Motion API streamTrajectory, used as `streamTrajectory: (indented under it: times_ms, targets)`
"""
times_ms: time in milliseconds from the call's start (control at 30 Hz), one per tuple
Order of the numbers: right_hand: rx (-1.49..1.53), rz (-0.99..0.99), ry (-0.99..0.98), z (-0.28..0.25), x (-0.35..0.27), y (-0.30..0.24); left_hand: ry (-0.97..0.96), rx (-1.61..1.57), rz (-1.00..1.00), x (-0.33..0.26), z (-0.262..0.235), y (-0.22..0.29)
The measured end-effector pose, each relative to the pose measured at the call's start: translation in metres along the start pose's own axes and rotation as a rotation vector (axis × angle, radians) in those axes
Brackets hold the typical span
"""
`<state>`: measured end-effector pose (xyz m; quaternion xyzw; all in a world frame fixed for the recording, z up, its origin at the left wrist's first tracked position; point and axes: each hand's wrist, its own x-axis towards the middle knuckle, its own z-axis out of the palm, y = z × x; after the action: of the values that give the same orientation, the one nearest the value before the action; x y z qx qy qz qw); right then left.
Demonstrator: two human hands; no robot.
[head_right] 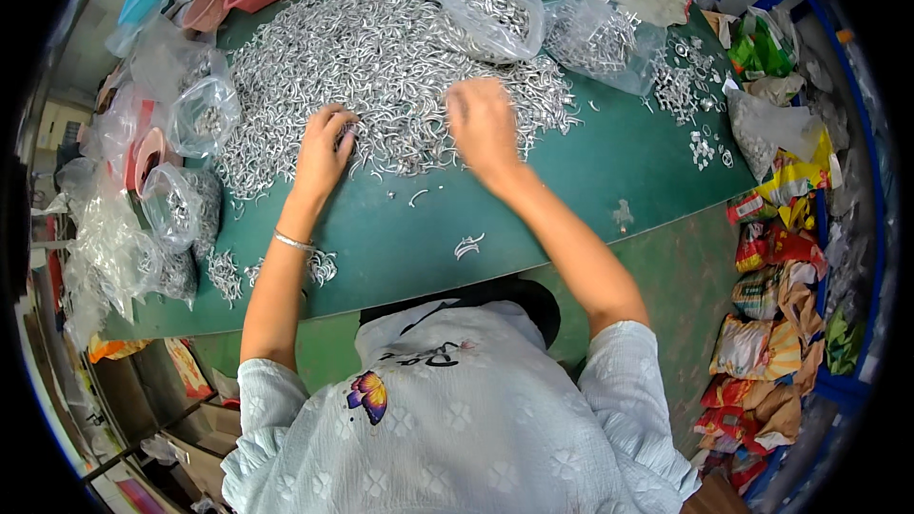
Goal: The person sorts through a pile of small curved metal hooks on a green work table by hand, picking up individual pieces and gathering them into plastic bags.
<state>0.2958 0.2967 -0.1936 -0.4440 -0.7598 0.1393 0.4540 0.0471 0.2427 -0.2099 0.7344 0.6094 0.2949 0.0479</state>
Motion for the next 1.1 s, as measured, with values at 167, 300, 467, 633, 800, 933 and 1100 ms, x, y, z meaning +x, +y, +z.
streamTrajectory:
  times_ms: [167, 300, 467, 633, 800, 933, 1100]
  targets:
    - [-0.566, 0.017, -0.116, -0.014, 0.018, 0.033, 0.052, 0.021, 0.001, 0.009, 0.006, 0.032]
    - [-0.516, -0.026, -0.062, -0.017, 0.020, 0.038, -0.078, -0.075, 0.162, 0.014, 0.017, 0.059]
    - [-0.024, 0.228, -0.116, -0.054, 0.006, 0.047, -0.298, 0.058, 0.328, 0.005, 0.021, 0.073]
    - [0.251, 0.553, -0.002, -0.124, -0.029, 0.085, -0.206, 0.060, 0.279, 0.005, 0.023, 0.056]
    - [-0.082, 0.567, 0.198, -0.213, -0.062, 0.159, -0.152, 0.137, 0.267, 0.005, 0.019, 0.045]
    - [-0.523, 0.546, 0.290, -0.270, -0.064, 0.183, -0.111, 0.171, 0.245, 0.004, 0.016, 0.036]
    - [-0.783, 0.411, 0.275, -0.293, -0.067, 0.214, -0.061, 0.144, 0.075, 0.009, 0.008, 0.028]
